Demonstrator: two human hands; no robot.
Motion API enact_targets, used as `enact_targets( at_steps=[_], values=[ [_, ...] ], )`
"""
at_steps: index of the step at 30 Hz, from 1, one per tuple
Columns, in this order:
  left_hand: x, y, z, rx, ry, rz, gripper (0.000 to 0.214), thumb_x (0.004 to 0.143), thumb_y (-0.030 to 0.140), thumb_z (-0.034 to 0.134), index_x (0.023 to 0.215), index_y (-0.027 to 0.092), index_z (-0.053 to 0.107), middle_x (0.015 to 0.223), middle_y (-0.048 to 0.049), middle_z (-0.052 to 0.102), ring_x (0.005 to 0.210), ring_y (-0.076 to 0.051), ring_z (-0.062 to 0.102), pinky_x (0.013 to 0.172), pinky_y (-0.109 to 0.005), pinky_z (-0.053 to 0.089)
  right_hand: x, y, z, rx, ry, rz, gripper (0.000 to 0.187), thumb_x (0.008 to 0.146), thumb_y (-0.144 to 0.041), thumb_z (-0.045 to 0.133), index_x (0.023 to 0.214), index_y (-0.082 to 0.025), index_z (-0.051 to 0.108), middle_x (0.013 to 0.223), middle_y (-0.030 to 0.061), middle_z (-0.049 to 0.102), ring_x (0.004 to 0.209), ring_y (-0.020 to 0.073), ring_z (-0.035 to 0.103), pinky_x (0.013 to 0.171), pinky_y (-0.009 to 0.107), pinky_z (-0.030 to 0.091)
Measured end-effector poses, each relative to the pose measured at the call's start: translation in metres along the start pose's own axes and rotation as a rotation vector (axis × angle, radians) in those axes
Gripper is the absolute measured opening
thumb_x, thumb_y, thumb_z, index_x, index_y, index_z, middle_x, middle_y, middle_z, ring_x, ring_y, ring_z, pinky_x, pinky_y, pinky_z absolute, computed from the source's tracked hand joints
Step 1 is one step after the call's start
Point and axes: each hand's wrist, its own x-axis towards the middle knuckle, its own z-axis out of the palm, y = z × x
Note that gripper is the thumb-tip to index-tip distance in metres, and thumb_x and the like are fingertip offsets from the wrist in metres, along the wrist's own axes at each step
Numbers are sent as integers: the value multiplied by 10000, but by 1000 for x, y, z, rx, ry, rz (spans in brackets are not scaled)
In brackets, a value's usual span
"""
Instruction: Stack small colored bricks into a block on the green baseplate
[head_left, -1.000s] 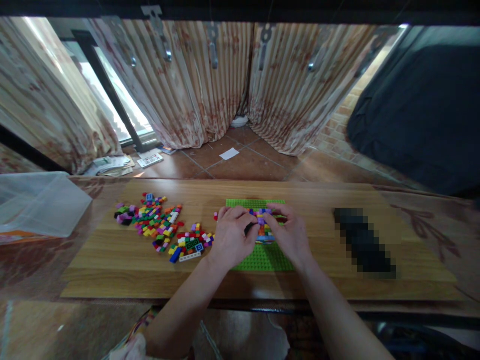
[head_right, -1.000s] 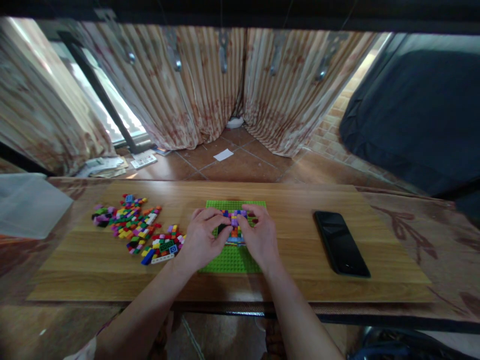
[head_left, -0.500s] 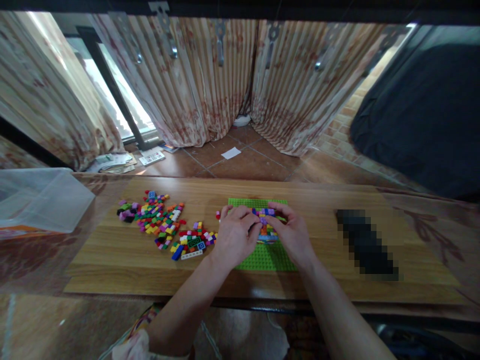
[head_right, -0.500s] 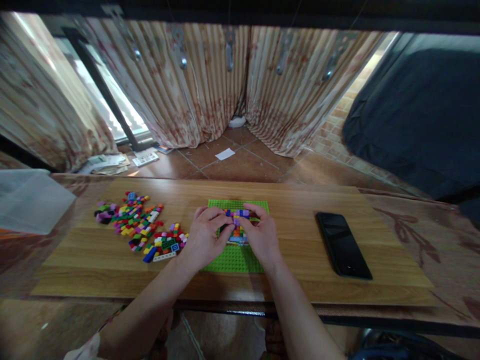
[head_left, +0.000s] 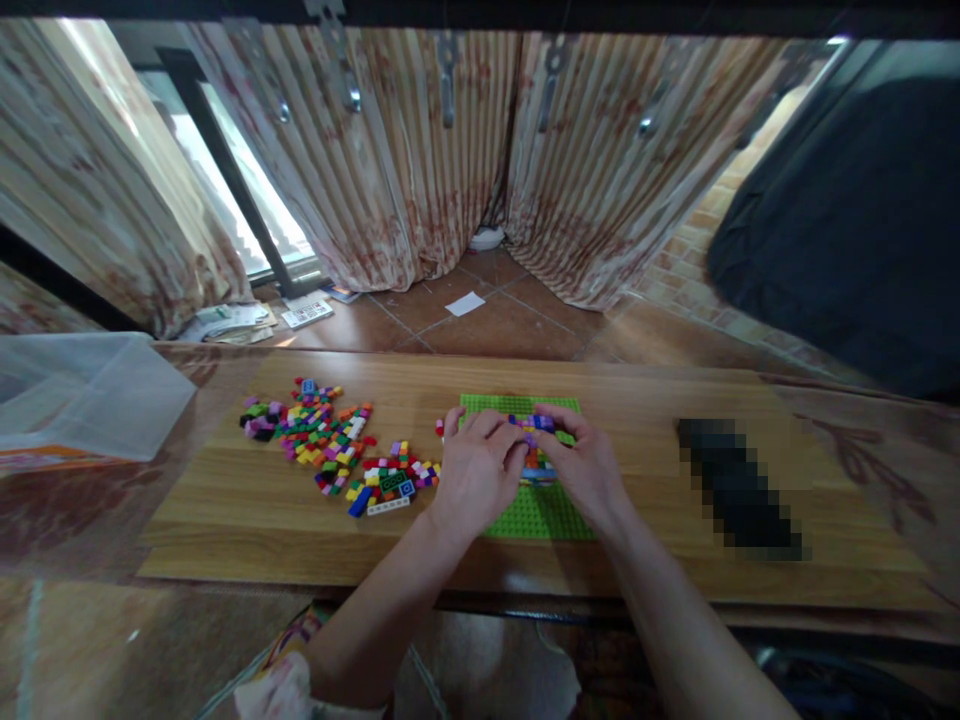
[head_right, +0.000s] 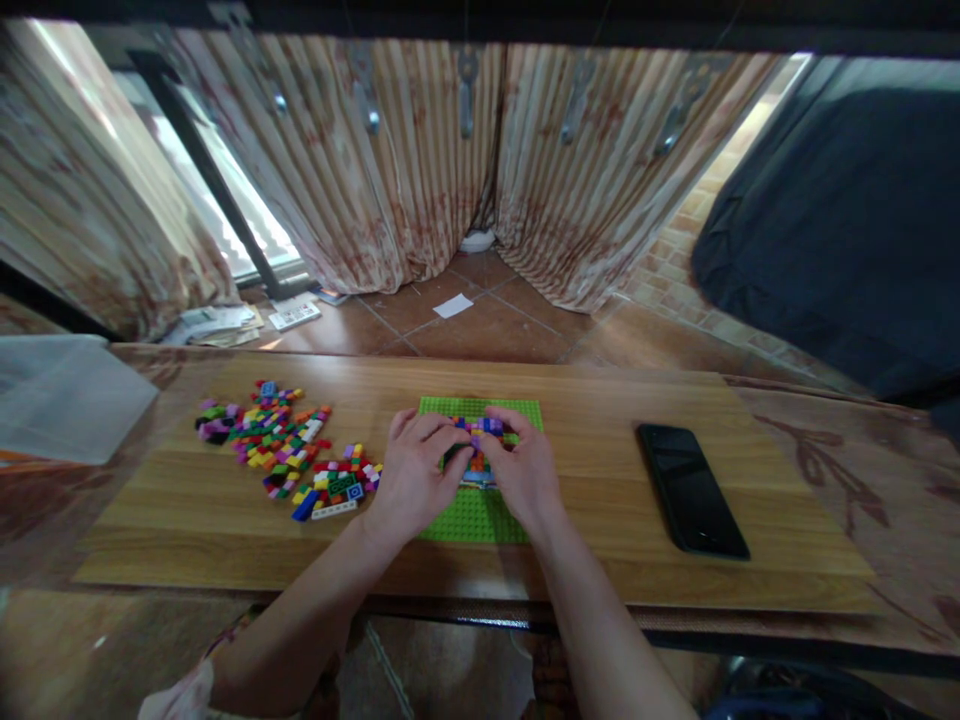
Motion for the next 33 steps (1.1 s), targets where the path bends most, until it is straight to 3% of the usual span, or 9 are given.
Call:
enact_targets(
  at_steps=[9,16,20,24,27,33],
  values=[
    [-1,2,0,49,2,51,174,931,235,528,882,249,694,966,-5,704,936,-178,601,1035,-463,286,1,1,1,31,12,22,375,645,-304,658,988,-167,721,910,70,745,783,209,673,697,329,539],
    [-3,2,-1,19,-16,-1,191,938,261,521,914,257,710,955,-17,703,947,-192,590,986,-453,328,1,4,2,84,33,37,335,636,-294,704,954,-192,731,918,51,743,794,195,662,715,323,529],
    [-8,-6,-6,-75,41,-8,194,930,253,532,992,255,715,987,-33,693,965,-185,596,958,-416,376,2,11,-2,237,73,10,303,660,-359,737,920,-203,729,929,42,733,840,182,650,781,327,516],
    [-6,-26,-20,-113,87,-68,189,912,230,543,976,220,720,951,-50,692,941,-183,610,892,-368,437,7,18,-9,338,196,39,266,702,-420,716,857,-204,729,898,34,726,784,143,629,714,277,495],
    [-3,-48,-32,-115,-1,-115,183,888,181,546,903,207,726,877,-43,697,865,-175,623,841,-339,464,10,21,-11,371,270,94,275,701,-451,714,795,-192,725,836,37,723,703,126,615,637,255,481],
    [-7,-82,-58,-174,-253,-102,187,830,113,563,856,192,731,846,-29,714,801,-151,643,772,-267,484,9,22,-7,387,270,70,325,693,-478,736,828,-183,725,699,15,696,615,110,601,602,248,484]
  ],
)
